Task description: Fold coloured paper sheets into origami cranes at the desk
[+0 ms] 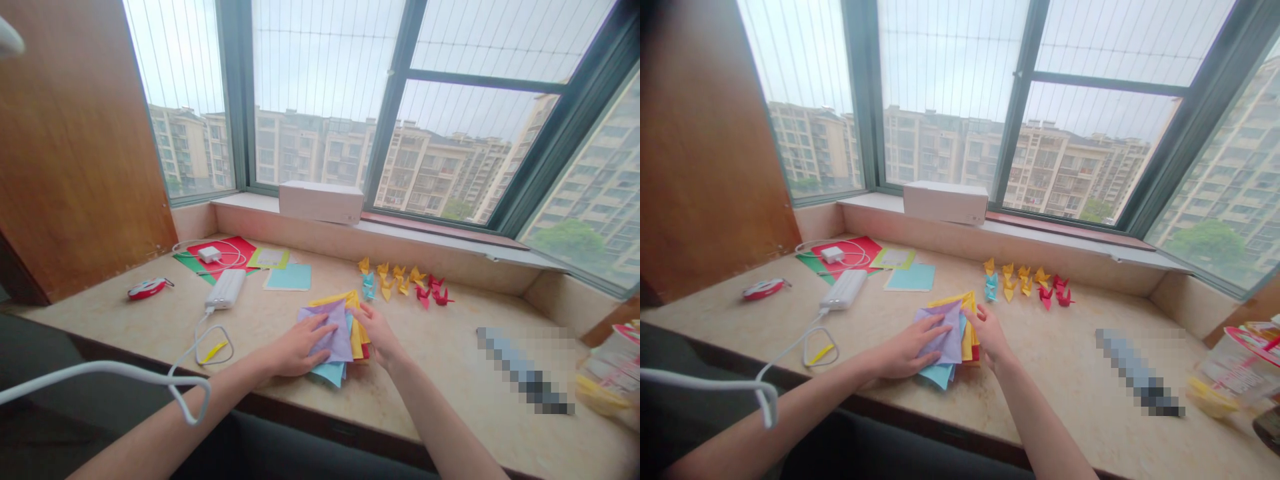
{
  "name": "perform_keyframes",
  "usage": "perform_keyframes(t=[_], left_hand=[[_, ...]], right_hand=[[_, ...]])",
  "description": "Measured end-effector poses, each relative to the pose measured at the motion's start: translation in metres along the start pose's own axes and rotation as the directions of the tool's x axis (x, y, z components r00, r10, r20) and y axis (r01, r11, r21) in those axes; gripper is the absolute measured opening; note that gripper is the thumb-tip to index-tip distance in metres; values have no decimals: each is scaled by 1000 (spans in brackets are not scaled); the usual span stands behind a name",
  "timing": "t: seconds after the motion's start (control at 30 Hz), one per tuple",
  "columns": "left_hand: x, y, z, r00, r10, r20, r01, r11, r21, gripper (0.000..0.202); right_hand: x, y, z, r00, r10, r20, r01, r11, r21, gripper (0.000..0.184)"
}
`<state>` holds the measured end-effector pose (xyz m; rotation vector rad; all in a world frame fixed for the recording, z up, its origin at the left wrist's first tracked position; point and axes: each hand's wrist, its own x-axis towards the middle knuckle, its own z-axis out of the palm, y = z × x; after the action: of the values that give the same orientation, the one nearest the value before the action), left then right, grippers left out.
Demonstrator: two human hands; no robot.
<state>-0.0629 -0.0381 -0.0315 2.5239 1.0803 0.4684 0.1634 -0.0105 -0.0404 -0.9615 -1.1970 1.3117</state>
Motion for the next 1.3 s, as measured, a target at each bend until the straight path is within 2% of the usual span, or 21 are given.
perform_keyframes(t=[0.2,0.3,0.43,0.53,0.63,0.7,0.77,0.8,0.83,0.87,0.93,0.97,1.0,1.07,1.17,1.23,1.3], left_hand=[[0,3,-1,994,-95,46,98,992,-74,62],[0,4,-3,992,-118,46,124,983,-135,64],[-1,6,-5,995,-95,14,96,970,-224,70],[0,6,0,994,-97,-46,83,965,-249,63],[3,1,7,980,-87,-178,40,966,-256,40],[8,-4,7,925,-134,-355,48,969,-242,41],[16,-9,1,805,-227,-549,92,961,-263,64],[21,-10,-4,743,-275,-610,97,946,-308,77],[27,-9,-10,704,-319,-634,74,922,-381,86],[32,-7,-16,714,-350,-607,24,878,-478,89],[43,-1,-24,828,-327,-456,-115,697,-708,75],[47,3,-26,882,-290,-372,-129,610,-782,67],[51,7,-25,909,-272,-316,-120,554,-824,59],[56,12,-18,924,-269,-272,-93,532,-842,47],[59,16,-3,904,-281,-323,-98,599,-795,39],[60,15,5,887,-282,-364,-121,620,-775,49],[61,14,9,884,-273,-379,-145,611,-778,73]], right_hand=[[-1,-4,8,994,110,2,-109,991,78,48],[-3,-10,12,986,152,70,-160,977,137,46],[-10,-20,21,971,175,161,-202,965,167,44],[-17,-24,29,979,88,186,-109,989,105,50],[-19,-20,34,993,-57,103,55,998,20,57],[-16,-17,31,987,-155,31,155,988,-2,54],[-13,-15,24,967,-254,-27,254,967,5,52],[-12,-16,19,956,-292,-42,293,956,20,52],[-12,-18,13,945,-322,-49,324,945,37,53],[-12,-21,7,938,-344,-41,345,937,50,54],[-16,-27,-4,930,-366,3,366,930,37,61],[-19,-31,-10,931,-364,32,364,931,4,67],[-22,-34,-15,932,-357,54,359,932,-41,75],[-27,-38,-24,940,-334,71,341,932,-126,89],[-30,-38,-34,942,-335,16,334,932,-138,105],[-31,-36,-39,937,-349,-35,344,934,-101,113],[-33,-33,-41,941,-331,-71,327,943,-65,119]])
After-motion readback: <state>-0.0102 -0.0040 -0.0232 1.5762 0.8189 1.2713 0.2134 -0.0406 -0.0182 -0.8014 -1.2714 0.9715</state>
